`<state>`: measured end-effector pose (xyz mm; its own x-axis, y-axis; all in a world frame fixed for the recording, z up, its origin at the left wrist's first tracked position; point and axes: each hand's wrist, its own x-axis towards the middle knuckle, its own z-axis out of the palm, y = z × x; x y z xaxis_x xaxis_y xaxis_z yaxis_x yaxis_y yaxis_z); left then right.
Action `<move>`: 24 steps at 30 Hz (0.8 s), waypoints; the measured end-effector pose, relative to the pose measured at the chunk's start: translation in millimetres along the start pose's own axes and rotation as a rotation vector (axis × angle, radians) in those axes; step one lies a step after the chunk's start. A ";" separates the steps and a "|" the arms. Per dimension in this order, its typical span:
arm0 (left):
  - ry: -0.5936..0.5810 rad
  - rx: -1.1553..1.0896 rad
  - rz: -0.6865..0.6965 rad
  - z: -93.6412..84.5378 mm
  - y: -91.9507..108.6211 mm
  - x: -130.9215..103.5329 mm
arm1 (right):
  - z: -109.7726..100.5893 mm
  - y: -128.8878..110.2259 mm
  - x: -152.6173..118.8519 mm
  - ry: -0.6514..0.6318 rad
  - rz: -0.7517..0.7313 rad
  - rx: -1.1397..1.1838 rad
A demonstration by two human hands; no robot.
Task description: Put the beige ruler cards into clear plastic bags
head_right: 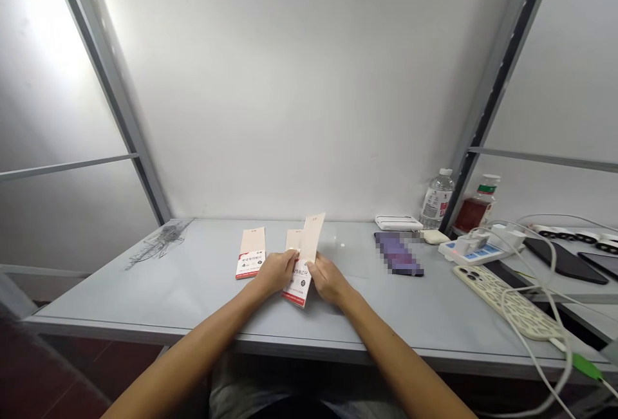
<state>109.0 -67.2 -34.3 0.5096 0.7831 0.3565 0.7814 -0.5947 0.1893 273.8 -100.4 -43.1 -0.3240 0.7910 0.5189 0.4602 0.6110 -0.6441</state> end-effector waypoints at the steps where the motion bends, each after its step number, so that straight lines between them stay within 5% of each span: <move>1: -0.006 0.018 -0.003 -0.2 0.5 0.0 | -0.2 0.1 0.0 -0.017 -0.001 -0.009; 10: 0.037 0.016 -0.043 0.6 1.8 0.0 | 0.2 1.7 -0.3 -0.039 -0.001 -0.034; 24: 0.187 -0.417 -0.208 1.2 -3.8 4.3 | 4.6 -3.2 -0.6 -0.119 0.007 -0.043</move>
<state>108.6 -61.3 -34.5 0.2547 0.8695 0.4232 0.6297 -0.4813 0.6098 268.7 -102.7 -44.0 -0.4150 0.7950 0.4424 0.4974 0.6054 -0.6213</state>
